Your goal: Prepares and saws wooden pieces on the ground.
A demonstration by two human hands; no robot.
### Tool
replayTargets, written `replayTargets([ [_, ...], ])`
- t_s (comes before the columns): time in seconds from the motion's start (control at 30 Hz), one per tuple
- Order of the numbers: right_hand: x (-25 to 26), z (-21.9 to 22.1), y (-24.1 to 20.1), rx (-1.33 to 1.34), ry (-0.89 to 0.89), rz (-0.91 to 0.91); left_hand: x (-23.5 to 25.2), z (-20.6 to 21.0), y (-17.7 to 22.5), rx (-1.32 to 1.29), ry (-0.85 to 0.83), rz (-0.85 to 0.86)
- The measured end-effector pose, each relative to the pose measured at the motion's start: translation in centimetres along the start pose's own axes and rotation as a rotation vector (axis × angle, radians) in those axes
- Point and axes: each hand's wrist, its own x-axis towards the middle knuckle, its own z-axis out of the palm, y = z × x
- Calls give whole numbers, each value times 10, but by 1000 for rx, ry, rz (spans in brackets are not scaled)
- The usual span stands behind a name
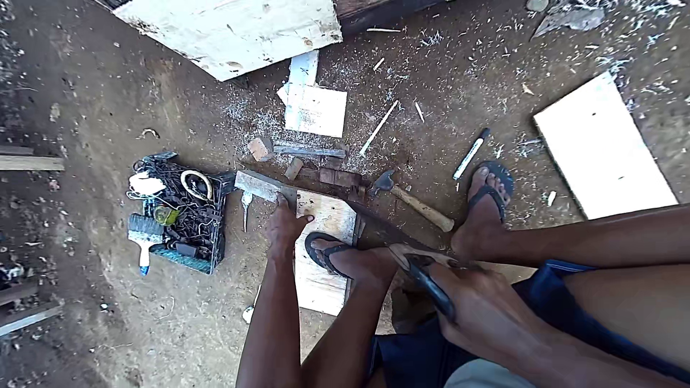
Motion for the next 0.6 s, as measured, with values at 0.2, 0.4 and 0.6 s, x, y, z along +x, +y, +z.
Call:
replayTargets([
  [0.2,9,10,5,105,-95,14,-35,-35,33,182,153,75],
  [0.4,-3,1,22,413,-42,-293,-47,-50,87,-14,162,659],
  [0.6,-3,6,23,464,0,-314,-33,-32,127,-15,-52,710],
])
